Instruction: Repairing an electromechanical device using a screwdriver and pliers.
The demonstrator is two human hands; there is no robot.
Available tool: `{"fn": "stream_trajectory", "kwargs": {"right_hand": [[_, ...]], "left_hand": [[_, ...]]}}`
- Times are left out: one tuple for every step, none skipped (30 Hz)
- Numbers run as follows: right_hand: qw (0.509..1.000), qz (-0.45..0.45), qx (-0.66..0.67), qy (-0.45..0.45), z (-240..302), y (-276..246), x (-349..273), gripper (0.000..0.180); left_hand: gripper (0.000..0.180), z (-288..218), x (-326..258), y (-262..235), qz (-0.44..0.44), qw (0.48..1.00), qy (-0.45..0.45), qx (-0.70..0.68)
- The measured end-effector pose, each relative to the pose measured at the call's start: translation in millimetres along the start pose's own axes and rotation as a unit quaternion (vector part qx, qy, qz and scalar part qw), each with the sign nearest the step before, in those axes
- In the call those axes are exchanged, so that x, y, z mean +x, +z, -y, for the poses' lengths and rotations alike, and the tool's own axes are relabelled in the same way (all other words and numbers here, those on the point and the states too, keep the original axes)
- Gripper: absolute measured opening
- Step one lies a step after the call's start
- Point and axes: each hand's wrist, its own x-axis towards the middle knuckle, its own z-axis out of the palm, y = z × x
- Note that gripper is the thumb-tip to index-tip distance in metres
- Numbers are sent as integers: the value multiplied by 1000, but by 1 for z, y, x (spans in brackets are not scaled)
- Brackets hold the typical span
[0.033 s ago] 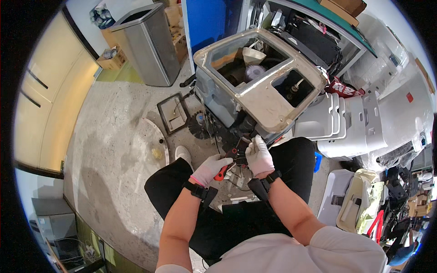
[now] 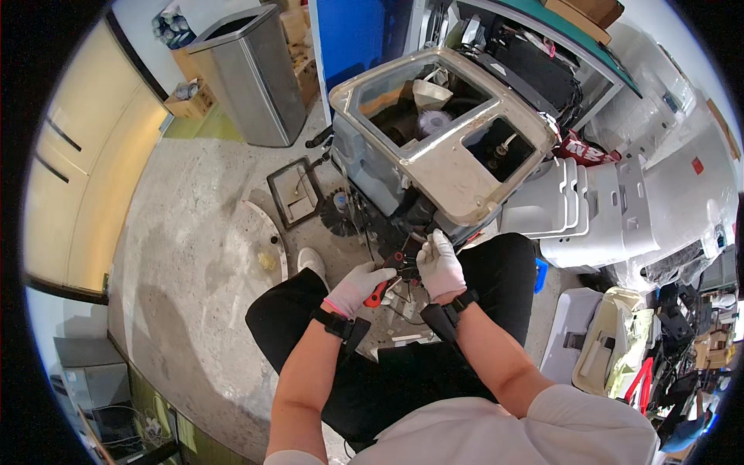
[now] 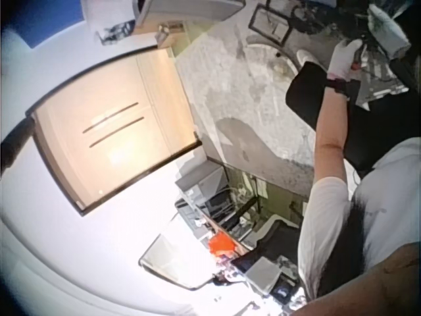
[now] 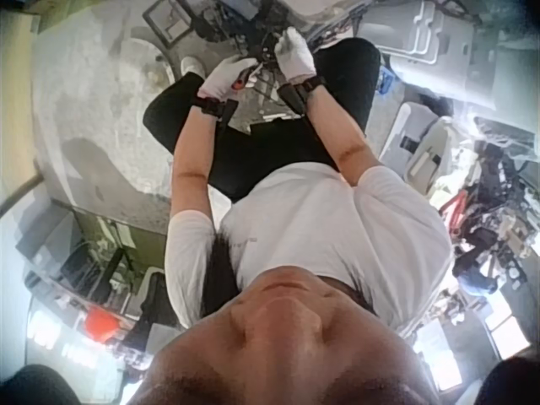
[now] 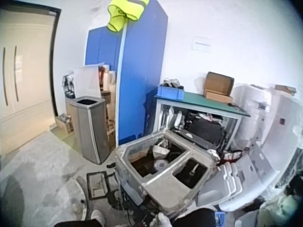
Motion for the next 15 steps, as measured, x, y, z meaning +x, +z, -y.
{"fn": "stream_trajectory", "kwargs": {"right_hand": [[1000,6,-20,-12,-2,2,0,11],[1000,5,-21,-12,-3,2,0,11],[1000,2,-22,-1,-5,1,-1,12],[1000,-2,-24,11,-6,-1,-1,13],[1000,-2,-24,12,-7,-5,-3,13],[999,18,-21,31,-9,-11,-7,15],[998,39,-17,52,-11,-17,-10,17],[998,38,-18,53,-12,-23,-13,17],[998,32,-40,39,-13,-29,-14,18],[997,25,-64,24,-13,-36,-14,19],[997,24,-70,32,-12,-42,-11,18],[997,22,-71,33,-12,-47,-7,18],[992,-6,-116,42,-11,-42,-6,17],[985,-34,-161,50,-10,-37,-6,17],[978,-55,-193,56,-11,-33,-7,20]], "left_hand": [[39,3,2,0,0,1000,0,-1],[40,7,4,-1,0,1000,7,-15],[40,10,6,-1,0,999,15,-29],[40,10,6,0,0,999,14,-29],[40,10,6,0,1,999,9,-36],[40,10,5,0,1,999,5,-43],[40,12,6,-1,0,999,4,-44],[39,15,8,-2,1,999,9,-44],[39,18,10,-3,3,999,13,-43],[39,20,13,-2,3,999,12,-45],[38,22,16,-1,7,1000,17,-21],[38,23,19,1,12,1000,23,3],[38,18,18,5,12,1000,21,1],[39,12,14,9,20,999,14,36],[39,8,13,14,29,997,8,71]]}}
